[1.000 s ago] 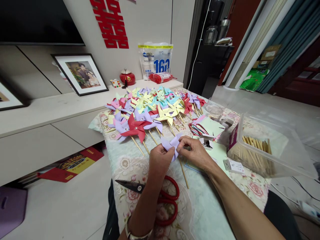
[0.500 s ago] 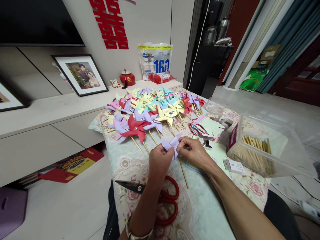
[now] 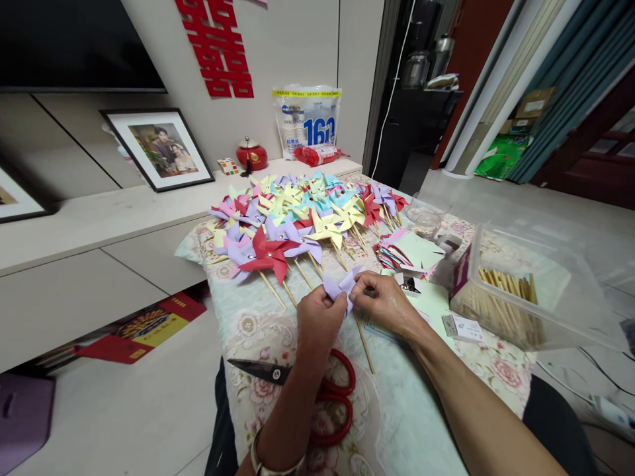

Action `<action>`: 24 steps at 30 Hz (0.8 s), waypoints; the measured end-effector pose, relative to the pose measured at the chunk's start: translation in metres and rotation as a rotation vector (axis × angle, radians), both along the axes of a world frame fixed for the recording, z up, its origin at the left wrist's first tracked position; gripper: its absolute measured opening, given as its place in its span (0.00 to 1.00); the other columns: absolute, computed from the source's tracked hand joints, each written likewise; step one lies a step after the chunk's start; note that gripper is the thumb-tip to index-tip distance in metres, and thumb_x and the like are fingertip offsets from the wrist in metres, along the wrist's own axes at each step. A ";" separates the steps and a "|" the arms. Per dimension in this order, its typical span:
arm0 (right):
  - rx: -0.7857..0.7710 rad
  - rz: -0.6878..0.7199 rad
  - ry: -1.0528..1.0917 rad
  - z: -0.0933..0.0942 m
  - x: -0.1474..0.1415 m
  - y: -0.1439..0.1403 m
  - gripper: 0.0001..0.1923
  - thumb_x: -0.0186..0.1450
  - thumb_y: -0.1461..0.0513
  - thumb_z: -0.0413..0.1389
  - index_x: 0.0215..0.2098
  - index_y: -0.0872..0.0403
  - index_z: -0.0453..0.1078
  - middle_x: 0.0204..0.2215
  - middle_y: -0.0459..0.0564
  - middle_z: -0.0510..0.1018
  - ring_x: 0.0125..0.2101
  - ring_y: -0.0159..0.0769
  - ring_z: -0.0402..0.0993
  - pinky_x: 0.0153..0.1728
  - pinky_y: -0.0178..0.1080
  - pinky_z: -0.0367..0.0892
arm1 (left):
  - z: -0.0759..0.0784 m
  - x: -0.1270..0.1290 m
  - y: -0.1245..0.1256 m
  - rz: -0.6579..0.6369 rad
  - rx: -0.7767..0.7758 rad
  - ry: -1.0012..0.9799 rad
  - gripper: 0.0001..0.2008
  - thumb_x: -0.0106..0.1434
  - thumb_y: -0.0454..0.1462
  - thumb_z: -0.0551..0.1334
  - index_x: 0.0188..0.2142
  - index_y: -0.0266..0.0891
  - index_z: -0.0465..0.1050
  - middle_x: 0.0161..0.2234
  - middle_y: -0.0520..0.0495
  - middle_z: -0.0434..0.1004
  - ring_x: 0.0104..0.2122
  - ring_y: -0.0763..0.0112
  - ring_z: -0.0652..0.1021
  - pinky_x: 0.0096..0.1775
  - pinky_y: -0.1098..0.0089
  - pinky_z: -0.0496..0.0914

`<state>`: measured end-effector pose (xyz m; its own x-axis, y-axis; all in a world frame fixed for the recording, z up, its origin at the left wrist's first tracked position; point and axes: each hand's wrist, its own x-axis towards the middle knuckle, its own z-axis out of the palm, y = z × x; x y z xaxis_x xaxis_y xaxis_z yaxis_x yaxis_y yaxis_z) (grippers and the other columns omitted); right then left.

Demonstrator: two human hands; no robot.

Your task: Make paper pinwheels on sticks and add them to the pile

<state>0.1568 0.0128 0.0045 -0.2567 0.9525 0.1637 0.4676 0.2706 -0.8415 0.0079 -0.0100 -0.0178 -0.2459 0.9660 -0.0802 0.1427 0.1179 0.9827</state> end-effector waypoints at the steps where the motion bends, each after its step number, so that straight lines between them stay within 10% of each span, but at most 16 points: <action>1: -0.001 0.000 -0.001 0.000 0.000 0.000 0.04 0.55 0.64 0.55 0.22 0.53 0.69 0.27 0.46 0.75 0.31 0.36 0.71 0.35 0.36 0.61 | -0.001 0.000 0.000 -0.003 0.001 -0.001 0.09 0.49 0.42 0.65 0.24 0.38 0.76 0.17 0.54 0.70 0.20 0.71 0.70 0.26 0.71 0.64; 24: -0.003 0.013 -0.008 0.003 0.001 -0.001 0.05 0.55 0.64 0.54 0.22 0.52 0.70 0.27 0.46 0.77 0.33 0.38 0.73 0.36 0.37 0.63 | 0.010 0.000 0.001 -0.031 -0.056 -0.200 0.12 0.48 0.40 0.66 0.29 0.33 0.80 0.25 0.47 0.82 0.26 0.64 0.80 0.30 0.70 0.71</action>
